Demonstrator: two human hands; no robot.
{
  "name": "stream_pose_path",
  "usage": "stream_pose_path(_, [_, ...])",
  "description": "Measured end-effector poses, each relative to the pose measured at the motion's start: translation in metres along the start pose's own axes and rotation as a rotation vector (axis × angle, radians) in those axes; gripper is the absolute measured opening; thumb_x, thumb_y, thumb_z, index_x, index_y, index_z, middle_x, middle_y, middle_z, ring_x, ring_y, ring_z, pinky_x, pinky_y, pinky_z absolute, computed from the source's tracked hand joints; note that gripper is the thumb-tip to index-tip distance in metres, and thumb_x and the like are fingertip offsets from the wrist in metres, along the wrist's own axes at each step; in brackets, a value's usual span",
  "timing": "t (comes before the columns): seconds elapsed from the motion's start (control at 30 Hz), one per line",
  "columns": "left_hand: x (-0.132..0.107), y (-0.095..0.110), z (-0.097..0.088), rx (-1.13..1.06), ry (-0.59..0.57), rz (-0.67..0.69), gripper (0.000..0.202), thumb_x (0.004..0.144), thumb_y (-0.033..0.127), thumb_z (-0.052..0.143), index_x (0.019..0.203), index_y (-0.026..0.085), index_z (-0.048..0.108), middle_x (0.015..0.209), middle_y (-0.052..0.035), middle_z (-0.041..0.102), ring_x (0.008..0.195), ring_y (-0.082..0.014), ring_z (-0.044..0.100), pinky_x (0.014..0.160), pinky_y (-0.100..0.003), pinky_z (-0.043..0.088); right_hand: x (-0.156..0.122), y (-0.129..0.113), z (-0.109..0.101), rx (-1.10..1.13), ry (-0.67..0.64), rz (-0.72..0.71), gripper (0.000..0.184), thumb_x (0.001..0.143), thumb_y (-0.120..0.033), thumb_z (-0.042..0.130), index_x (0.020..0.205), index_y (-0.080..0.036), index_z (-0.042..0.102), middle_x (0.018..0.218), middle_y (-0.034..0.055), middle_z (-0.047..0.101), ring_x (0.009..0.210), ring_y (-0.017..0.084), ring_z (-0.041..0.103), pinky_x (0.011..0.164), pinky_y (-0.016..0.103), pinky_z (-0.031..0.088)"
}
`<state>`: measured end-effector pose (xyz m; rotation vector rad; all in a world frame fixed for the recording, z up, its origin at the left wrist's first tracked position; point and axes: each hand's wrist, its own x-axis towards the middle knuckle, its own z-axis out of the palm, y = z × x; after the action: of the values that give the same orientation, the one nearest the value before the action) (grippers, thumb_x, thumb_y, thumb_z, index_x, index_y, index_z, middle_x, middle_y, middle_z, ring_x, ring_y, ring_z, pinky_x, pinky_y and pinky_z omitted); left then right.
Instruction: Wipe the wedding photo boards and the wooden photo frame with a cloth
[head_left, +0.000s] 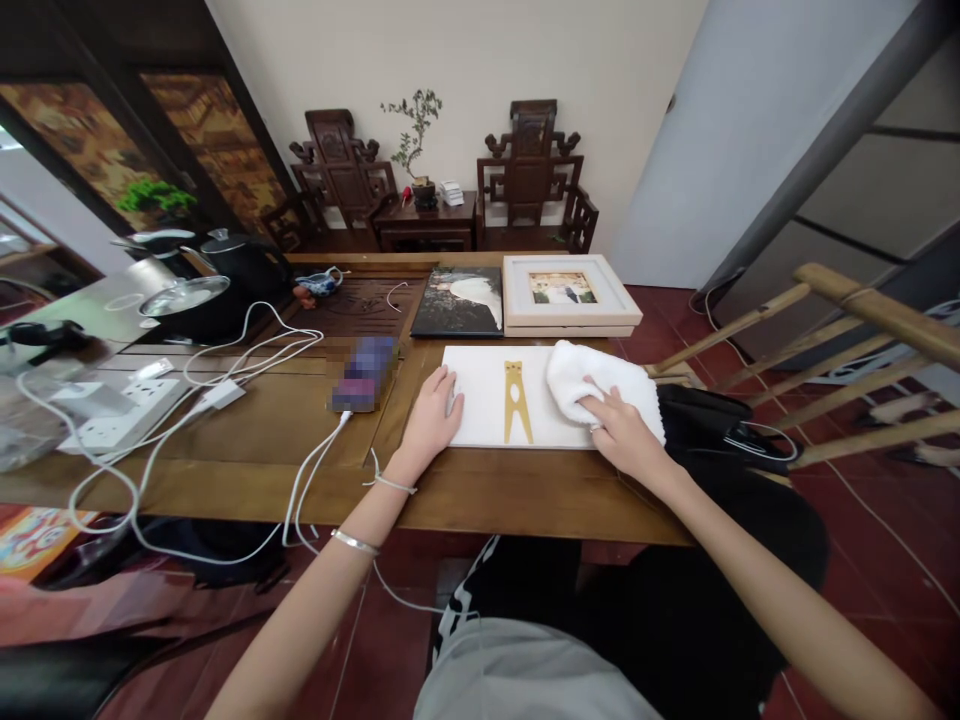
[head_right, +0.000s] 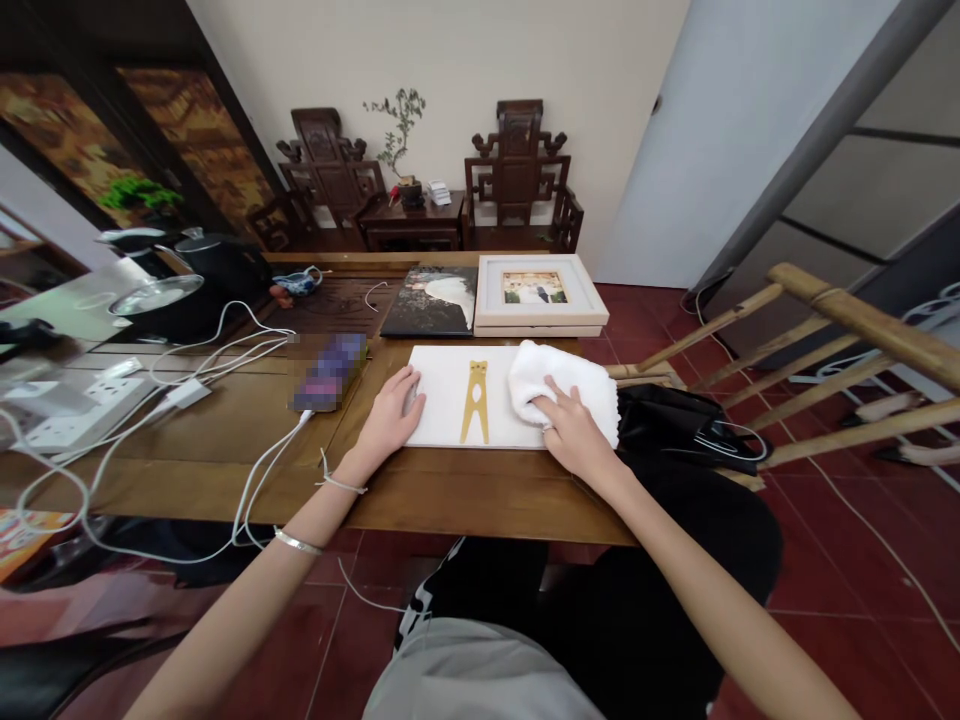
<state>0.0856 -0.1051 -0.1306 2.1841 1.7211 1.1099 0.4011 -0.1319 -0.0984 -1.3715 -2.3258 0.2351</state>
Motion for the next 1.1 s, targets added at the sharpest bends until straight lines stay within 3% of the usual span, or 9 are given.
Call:
stream_pose_path(0.2, [0.001, 0.002, -0.001, 0.014, 0.083, -0.102, 0.044, 0.083, 0.03, 0.06, 0.124, 0.015, 0.06, 0.124, -0.017, 0.066, 0.124, -0.0357, 0.055, 0.109, -0.056, 0.039, -0.007, -0.002, 0.01, 0.048, 0.024, -0.046, 0.061, 0.067, -0.001, 0.039, 0.121, -0.018, 0.063, 0.146, 0.0147, 0.052, 0.148, 0.028, 0.026, 0.116, 0.065, 0.024])
stream_pose_path(0.37, [0.013, 0.004, -0.02, -0.48, 0.033, -0.405, 0.054, 0.08, 0.038, 0.065, 0.128, 0.014, 0.057, 0.121, -0.0165, 0.069, 0.115, -0.0316, 0.064, 0.103, -0.049, 0.047, -0.003, -0.004, 0.01, 0.057, 0.023, -0.037, 0.062, 0.068, -0.001, 0.038, 0.123, -0.015, 0.061, 0.143, 0.0155, 0.055, 0.146, 0.027, 0.03, 0.118, 0.058, 0.025])
stream_pose_path(0.47, [0.017, 0.009, -0.041, -0.773, 0.004, -0.508, 0.056, 0.087, 0.042, 0.055, 0.133, 0.011, 0.052, 0.12, -0.0194, 0.069, 0.109, -0.0313, 0.068, 0.097, -0.051, 0.052, -0.005, -0.002, 0.006, 0.072, 0.054, -0.042, 0.064, 0.068, -0.002, 0.037, 0.126, -0.017, 0.058, 0.143, 0.0128, 0.055, 0.141, 0.029, 0.041, 0.117, 0.057, 0.028])
stream_pose_path(0.63, [0.015, 0.044, -0.085, -0.784, -0.062, -0.355, 0.057, 0.1, 0.048, 0.031, 0.148, 0.019, 0.04, 0.13, -0.018, 0.063, 0.114, -0.032, 0.065, 0.096, -0.055, 0.053, -0.015, -0.03, -0.012, 0.096, 0.089, -0.053, 0.046, 0.078, -0.008, 0.04, 0.119, -0.018, 0.06, 0.131, 0.0167, 0.063, 0.129, 0.034, 0.053, 0.103, 0.052, 0.048])
stream_pose_path(0.77, [0.006, 0.098, -0.11, -0.753, -0.016, -0.273, 0.053, 0.101, 0.052, 0.028, 0.149, 0.033, 0.037, 0.141, -0.0087, 0.056, 0.125, -0.0313, 0.059, 0.102, -0.052, 0.05, -0.013, -0.085, -0.019, 0.042, 0.113, -0.298, 0.031, 0.083, -0.015, 0.048, 0.111, -0.021, 0.059, 0.148, 0.0164, 0.049, 0.143, 0.033, 0.036, 0.11, 0.056, 0.039])
stream_pose_path(0.83, [0.0, 0.126, -0.118, -0.813, -0.006, -0.244, 0.053, 0.099, 0.055, 0.034, 0.148, 0.036, 0.038, 0.147, -0.0059, 0.051, 0.131, -0.0326, 0.054, 0.103, -0.051, 0.048, -0.008, -0.106, -0.016, -0.017, 0.253, -0.384, 0.017, 0.086, -0.019, 0.052, 0.101, -0.022, 0.058, 0.153, 0.0159, 0.043, 0.146, 0.033, 0.03, 0.113, 0.059, 0.034])
stream_pose_path(0.93, [-0.008, 0.154, -0.125, -0.96, 0.054, -0.175, 0.057, 0.092, 0.057, 0.051, 0.144, 0.036, 0.044, 0.152, -0.0073, 0.044, 0.136, -0.0379, 0.047, 0.106, -0.053, 0.045, -0.002, -0.112, -0.008, -0.071, 0.557, -0.393, 0.01, 0.087, -0.014, 0.053, 0.093, -0.022, 0.056, 0.145, 0.0196, 0.052, 0.14, 0.032, 0.041, 0.108, 0.056, 0.043])
stream_pose_path(1.03, [-0.014, 0.157, -0.121, -1.101, 0.066, -0.131, 0.053, 0.09, 0.053, 0.058, 0.138, 0.033, 0.051, 0.153, -0.0081, 0.043, 0.135, -0.0382, 0.047, 0.105, -0.05, 0.046, -0.002, -0.096, -0.007, -0.046, 0.693, -0.372, 0.012, 0.085, -0.015, 0.056, 0.094, -0.021, 0.06, 0.122, 0.0186, 0.067, 0.117, 0.032, 0.062, 0.093, 0.046, 0.056])
stream_pose_path(1.1, [-0.02, 0.146, -0.109, -1.132, 0.066, -0.156, 0.049, 0.09, 0.048, 0.06, 0.136, 0.032, 0.053, 0.153, -0.0084, 0.044, 0.135, -0.0361, 0.048, 0.104, -0.046, 0.048, -0.004, -0.084, -0.013, 0.031, 0.774, -0.25, 0.007, 0.084, -0.022, 0.063, 0.091, -0.021, 0.063, 0.097, 0.0138, 0.073, 0.093, 0.03, 0.07, 0.082, 0.043, 0.06])
